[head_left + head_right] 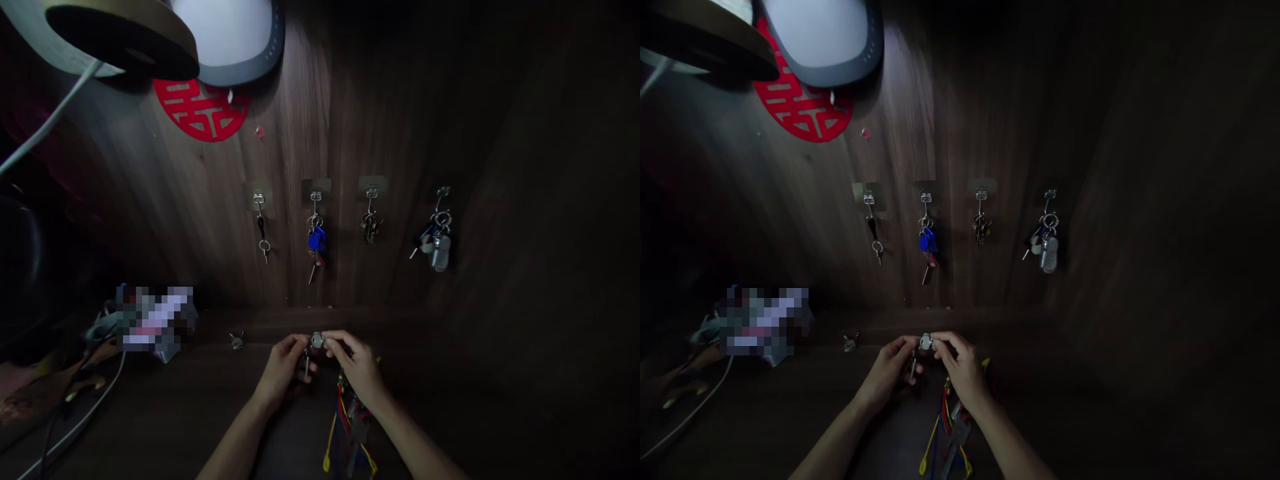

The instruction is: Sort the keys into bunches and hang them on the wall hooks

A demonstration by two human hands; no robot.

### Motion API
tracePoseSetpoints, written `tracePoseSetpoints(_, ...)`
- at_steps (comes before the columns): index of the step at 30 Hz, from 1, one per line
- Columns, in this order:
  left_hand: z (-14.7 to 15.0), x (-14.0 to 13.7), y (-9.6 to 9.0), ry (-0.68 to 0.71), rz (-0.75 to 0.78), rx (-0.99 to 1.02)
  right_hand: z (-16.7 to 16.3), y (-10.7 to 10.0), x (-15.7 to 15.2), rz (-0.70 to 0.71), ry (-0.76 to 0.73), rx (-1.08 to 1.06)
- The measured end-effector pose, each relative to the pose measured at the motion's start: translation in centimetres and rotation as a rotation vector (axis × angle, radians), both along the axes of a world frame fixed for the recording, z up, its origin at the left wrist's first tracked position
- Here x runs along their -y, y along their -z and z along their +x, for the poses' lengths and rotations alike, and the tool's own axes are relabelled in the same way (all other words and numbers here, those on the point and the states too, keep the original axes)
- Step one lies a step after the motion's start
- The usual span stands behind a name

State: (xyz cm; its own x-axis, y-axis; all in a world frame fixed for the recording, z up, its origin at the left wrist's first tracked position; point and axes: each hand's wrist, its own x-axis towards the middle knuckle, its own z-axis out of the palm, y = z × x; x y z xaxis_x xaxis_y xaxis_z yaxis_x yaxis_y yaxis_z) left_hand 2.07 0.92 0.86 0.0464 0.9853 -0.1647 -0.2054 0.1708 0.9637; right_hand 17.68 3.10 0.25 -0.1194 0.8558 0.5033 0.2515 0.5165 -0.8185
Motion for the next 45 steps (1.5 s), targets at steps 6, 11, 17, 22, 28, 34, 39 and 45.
tracePoseSetpoints(6,0.0,0.3,-0.9,0.132,0.158,-0.059,0.4,0.1,-0.2,-0.029,0.031,-0.093)
tracePoseSetpoints(11,-0.1,0.0,-0.7,0.12,0.189,-0.108,0.4,0.1,-0.1,-0.043,0.042,-0.114)
tracePoseSetpoints(17,-0.2,0.0,-0.9,0.078,0.187,-0.111,0.4,0.1,0.0,0.011,0.06,-0.008)
tracePoseSetpoints(22,-0.3,0.3,-1.2,0.123,0.193,-0.121,0.5,-0.3,0.5,0.239,0.038,0.166)
tracePoseSetpoints(28,-0.4,0.1,-0.7,0.087,0.219,-0.102,0.0,-0.1,1.2,0.417,0.019,0.278)
tracePoseSetpoints(34,-0.3,0.2,-0.7,0.069,0.231,-0.116,-0.5,-0.2,1.3,0.425,0.065,0.277)
tracePoseSetpoints(39,-0.4,0.6,-0.9,0.105,0.177,-0.02,-0.2,0.0,1.0,0.247,0.08,0.087)
tracePoseSetpoints(45,-0.4,0.7,-0.5,0.144,0.123,0.101,0.0,0.5,0.7,-0.001,0.115,-0.083)
